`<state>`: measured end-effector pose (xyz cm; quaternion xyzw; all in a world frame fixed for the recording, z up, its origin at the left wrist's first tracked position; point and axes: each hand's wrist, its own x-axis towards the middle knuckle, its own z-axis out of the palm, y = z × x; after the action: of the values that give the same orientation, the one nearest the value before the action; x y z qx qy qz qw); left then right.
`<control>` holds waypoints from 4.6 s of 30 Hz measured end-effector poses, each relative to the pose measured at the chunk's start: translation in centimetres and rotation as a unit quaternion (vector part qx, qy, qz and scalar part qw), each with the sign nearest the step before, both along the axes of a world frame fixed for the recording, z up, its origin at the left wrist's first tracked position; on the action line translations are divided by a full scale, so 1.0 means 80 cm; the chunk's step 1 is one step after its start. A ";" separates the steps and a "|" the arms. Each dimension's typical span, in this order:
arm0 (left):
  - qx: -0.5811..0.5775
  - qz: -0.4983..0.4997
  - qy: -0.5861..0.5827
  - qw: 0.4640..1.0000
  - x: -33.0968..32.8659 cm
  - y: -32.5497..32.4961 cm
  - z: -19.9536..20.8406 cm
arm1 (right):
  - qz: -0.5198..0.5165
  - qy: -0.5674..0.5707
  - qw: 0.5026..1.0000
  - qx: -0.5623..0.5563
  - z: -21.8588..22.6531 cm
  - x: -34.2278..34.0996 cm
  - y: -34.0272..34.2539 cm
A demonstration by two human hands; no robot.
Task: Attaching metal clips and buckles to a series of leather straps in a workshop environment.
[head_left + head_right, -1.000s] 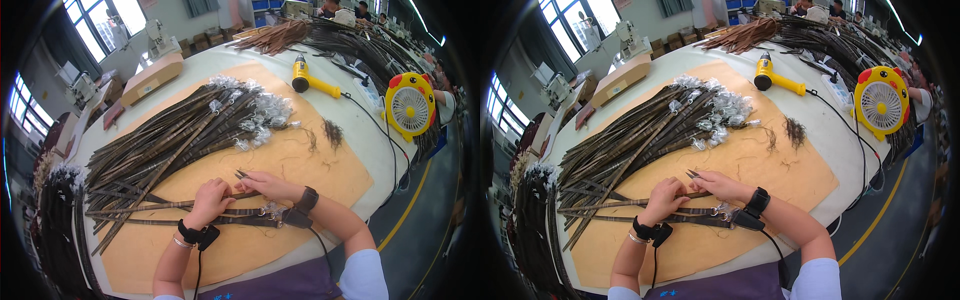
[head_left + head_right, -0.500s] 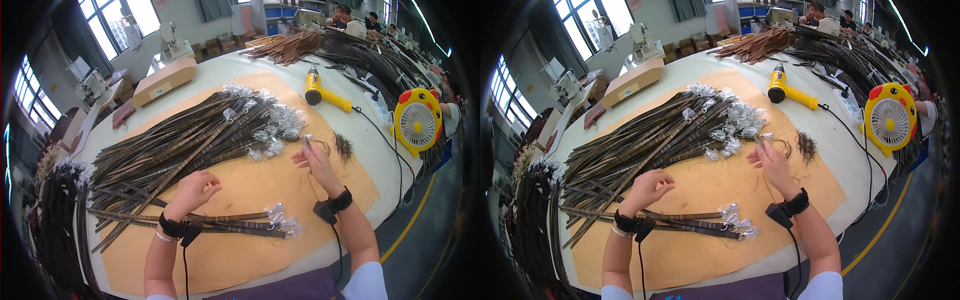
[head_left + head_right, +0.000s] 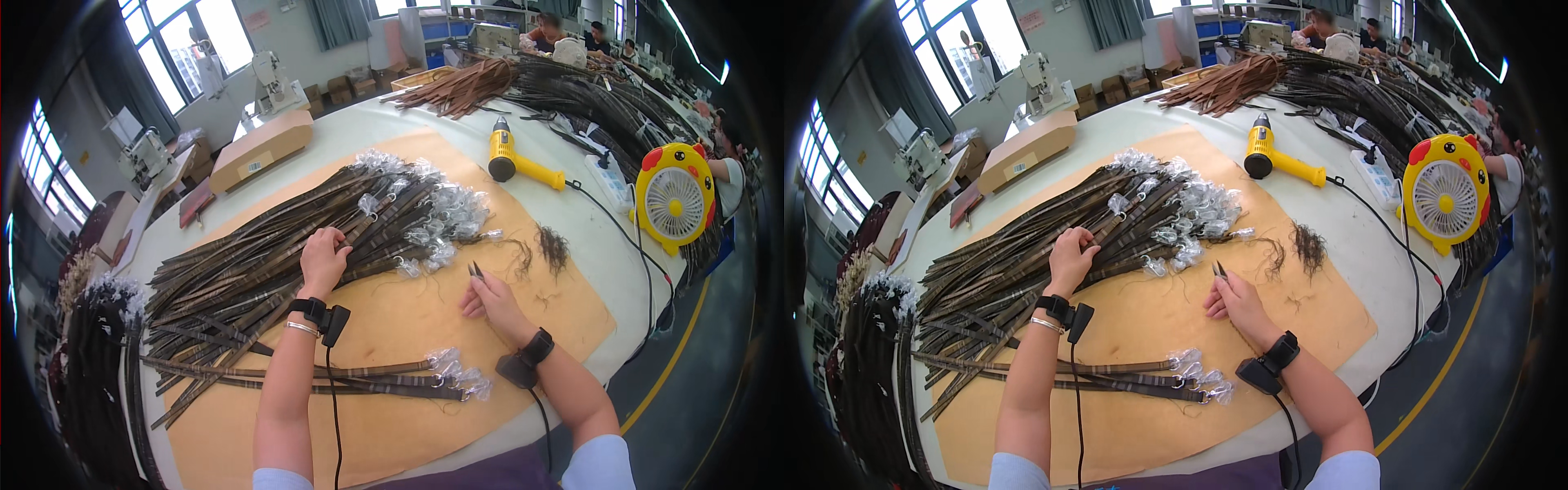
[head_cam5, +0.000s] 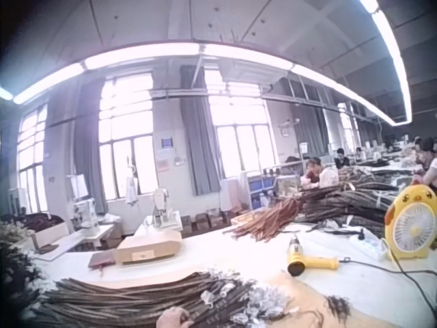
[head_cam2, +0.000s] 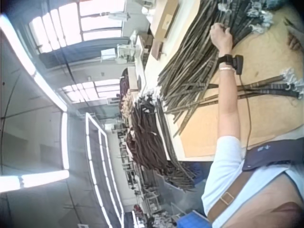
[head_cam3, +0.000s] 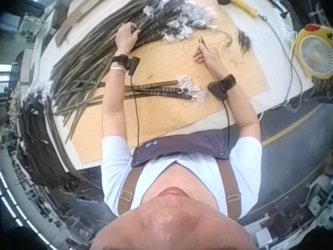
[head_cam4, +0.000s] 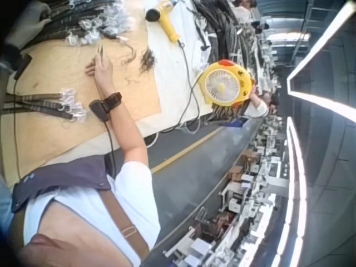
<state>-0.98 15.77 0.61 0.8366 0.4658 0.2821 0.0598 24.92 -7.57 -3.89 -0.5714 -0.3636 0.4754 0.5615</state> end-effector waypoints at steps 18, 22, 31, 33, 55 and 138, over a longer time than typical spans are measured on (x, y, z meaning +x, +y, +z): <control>-0.258 -0.236 -0.011 0.937 -0.035 -0.165 -0.015 | 0.040 -0.449 0.875 0.176 0.028 -0.025 -0.021; -0.292 -0.193 0.048 0.936 -0.028 -0.173 -0.005 | 0.068 -0.467 0.862 0.188 0.043 -0.033 -0.024; -0.042 -0.200 -0.004 0.979 0.006 -0.196 -0.004 | 0.079 -0.589 0.782 0.190 0.010 -0.036 -0.018; -0.158 -0.161 -0.047 0.973 0.017 -0.205 -0.008 | 0.087 -0.588 0.781 0.192 0.015 -0.040 -0.018; -0.218 -0.121 -0.145 0.958 0.025 -0.199 -0.053 | 0.106 -0.562 0.788 0.226 0.001 -0.057 -0.016; -0.104 -0.250 0.005 0.963 0.021 -0.195 -0.029 | 0.105 -0.540 0.811 0.197 0.016 -0.051 -0.032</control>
<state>0.72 0.18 -1.74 0.9169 0.2693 0.2039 0.2124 20.85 -10.16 -2.61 -0.5715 -0.7521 0.0638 0.3219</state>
